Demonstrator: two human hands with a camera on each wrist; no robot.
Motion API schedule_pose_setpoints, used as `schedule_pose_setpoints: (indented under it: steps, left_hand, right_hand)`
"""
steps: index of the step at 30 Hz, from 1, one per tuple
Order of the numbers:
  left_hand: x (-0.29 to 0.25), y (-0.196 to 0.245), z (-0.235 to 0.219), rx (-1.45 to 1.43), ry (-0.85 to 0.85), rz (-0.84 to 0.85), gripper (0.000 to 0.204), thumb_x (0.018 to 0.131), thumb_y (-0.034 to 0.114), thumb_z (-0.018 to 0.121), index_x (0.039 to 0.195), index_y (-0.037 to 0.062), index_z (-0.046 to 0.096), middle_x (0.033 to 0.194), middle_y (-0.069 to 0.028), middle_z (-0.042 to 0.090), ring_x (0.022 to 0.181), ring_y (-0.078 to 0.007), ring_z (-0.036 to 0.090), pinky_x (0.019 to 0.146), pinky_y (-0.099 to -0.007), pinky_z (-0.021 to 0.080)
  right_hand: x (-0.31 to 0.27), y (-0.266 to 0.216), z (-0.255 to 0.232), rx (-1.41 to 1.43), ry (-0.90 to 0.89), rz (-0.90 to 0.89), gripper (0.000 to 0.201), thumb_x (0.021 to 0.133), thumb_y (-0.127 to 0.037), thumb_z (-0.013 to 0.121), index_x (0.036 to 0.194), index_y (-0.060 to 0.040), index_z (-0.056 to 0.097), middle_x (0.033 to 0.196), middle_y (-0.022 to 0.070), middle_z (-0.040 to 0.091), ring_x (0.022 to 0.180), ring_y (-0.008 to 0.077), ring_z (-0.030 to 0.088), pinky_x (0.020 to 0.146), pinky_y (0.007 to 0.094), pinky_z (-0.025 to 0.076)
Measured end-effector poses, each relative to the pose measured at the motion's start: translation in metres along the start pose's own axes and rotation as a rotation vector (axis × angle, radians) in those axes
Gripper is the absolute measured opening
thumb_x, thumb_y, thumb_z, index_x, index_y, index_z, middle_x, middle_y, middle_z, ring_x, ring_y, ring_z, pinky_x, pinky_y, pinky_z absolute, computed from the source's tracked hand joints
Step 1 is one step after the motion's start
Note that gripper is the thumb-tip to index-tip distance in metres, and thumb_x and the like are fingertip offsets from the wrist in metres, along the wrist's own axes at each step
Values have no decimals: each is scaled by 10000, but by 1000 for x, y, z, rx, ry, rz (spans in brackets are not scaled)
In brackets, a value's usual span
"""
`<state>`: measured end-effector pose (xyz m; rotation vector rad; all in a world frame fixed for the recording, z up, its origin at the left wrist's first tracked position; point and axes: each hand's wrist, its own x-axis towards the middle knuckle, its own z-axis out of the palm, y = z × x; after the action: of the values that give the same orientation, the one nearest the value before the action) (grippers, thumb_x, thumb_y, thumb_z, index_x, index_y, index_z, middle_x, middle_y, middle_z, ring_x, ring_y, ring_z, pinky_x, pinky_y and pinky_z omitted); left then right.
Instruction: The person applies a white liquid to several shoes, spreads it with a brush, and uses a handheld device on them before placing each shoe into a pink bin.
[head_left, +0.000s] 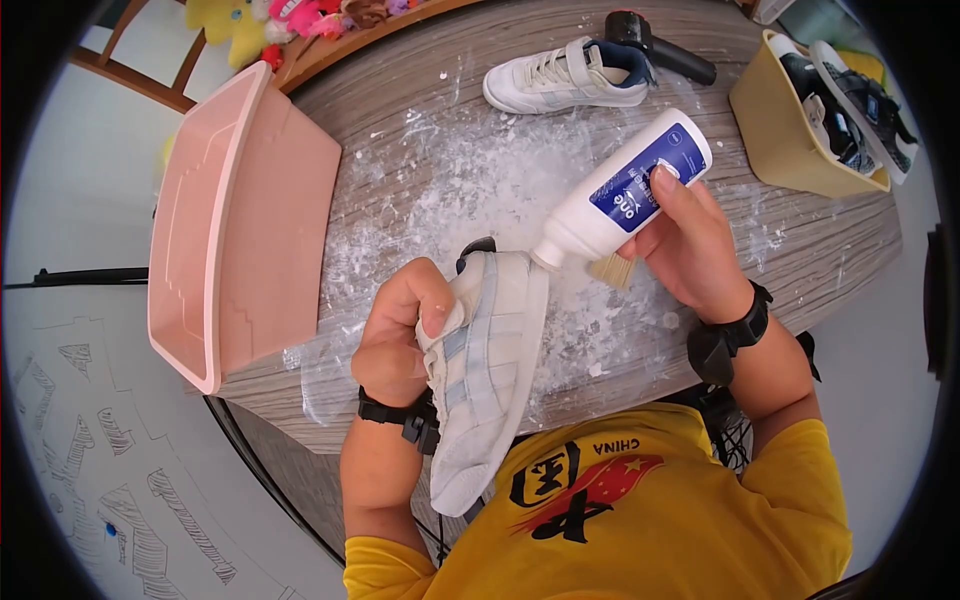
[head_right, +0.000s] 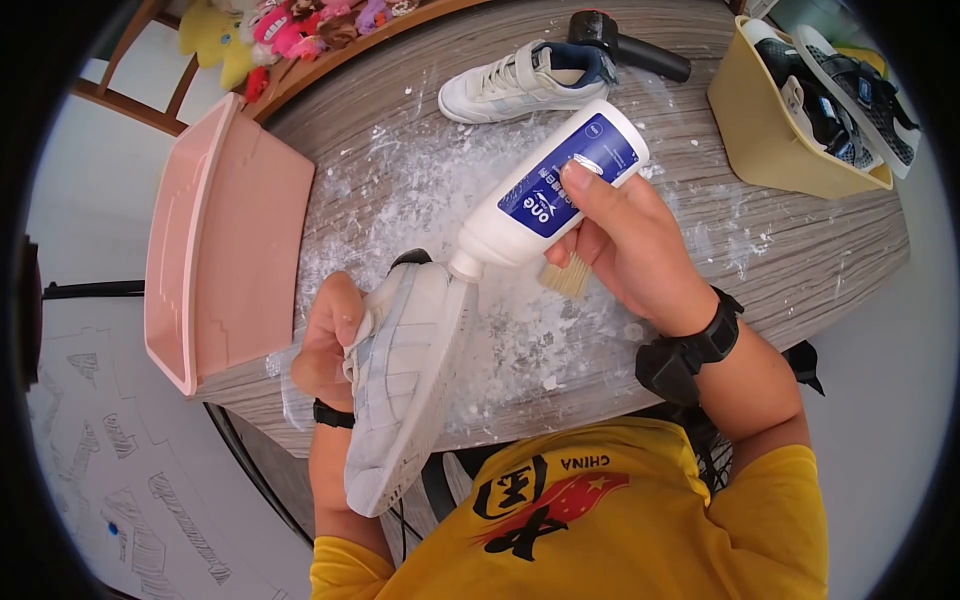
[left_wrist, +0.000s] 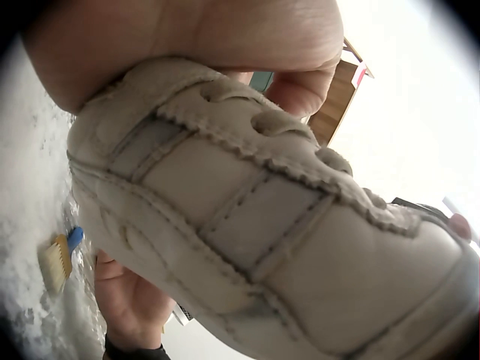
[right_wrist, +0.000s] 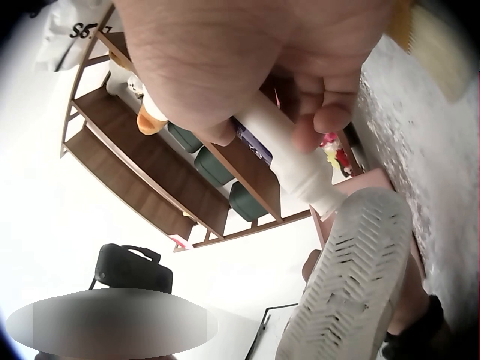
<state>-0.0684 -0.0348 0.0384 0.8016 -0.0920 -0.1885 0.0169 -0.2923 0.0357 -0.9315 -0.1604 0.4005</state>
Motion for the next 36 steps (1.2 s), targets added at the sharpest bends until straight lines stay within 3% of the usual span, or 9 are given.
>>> schedule_pose_setpoints:
  steps: [5,9,12,14,22,24,27,31,36]
  left_hand:
    - [0,0,-1,-13,7,-15,230,546,60,488,763,80,416,741,-76,559,606,-148,492,537,-238,385]
    - [-1,-9,-36,-123,-218,58,220,662,1,550,830,56,419,946,-355,608,843,-403,651,699,-434,553]
    - [-6,-7,-26,-20,-126,16,194,628,29,531,785,64,424,873,-254,602,771,-309,605,652,-364,497]
    - [-7,0,-9,118,-7,-39,173,548,106,496,705,87,428,750,-71,576,640,-136,510,566,-235,389]
    - [6,0,-9,-347,-339,86,229,676,34,604,856,71,465,920,-268,625,900,-361,616,750,-427,527]
    - [3,-1,-14,-425,-310,107,254,677,24,613,879,78,468,996,-314,613,955,-406,617,786,-462,534]
    - [-3,-4,-15,-474,-231,151,273,671,30,613,900,94,480,1085,-356,582,1014,-441,608,813,-494,537]
    - [10,-5,-19,-504,-418,161,298,669,60,628,929,115,493,1141,-383,549,1066,-478,589,836,-536,537]
    - [10,-1,-14,-462,-407,173,306,666,81,638,933,121,495,1143,-389,537,1050,-483,591,825,-545,538]
  right_hand:
    - [0,-1,1,-5,-6,4,263,1010,-255,548,1091,-7,576,953,98,677,739,129,617,631,268,505]
    - [1,1,3,-119,29,-8,285,1014,-287,550,1112,-19,555,958,81,658,723,120,587,640,266,489]
    - [0,4,2,-151,39,-2,306,1019,-313,544,1134,-30,530,959,70,640,709,114,565,644,263,482]
    - [1,4,1,-147,39,25,321,1021,-325,539,1151,-33,511,960,65,630,697,110,555,642,256,482]
    - [5,0,6,-163,121,140,314,1013,-325,553,1113,-32,499,890,86,660,646,122,621,603,251,525]
    - [7,2,6,-150,103,165,314,1009,-321,560,1106,-29,497,876,95,670,649,130,645,597,258,541]
    - [8,3,1,-148,63,200,321,1006,-317,567,1106,-22,492,869,106,680,656,139,669,591,263,558]
    - [8,2,2,-152,54,231,337,1004,-318,569,1110,-11,481,872,123,684,659,147,683,584,267,574]
    - [8,-2,5,-135,48,276,358,1001,-324,571,1118,-1,472,871,137,684,653,158,692,564,272,589]
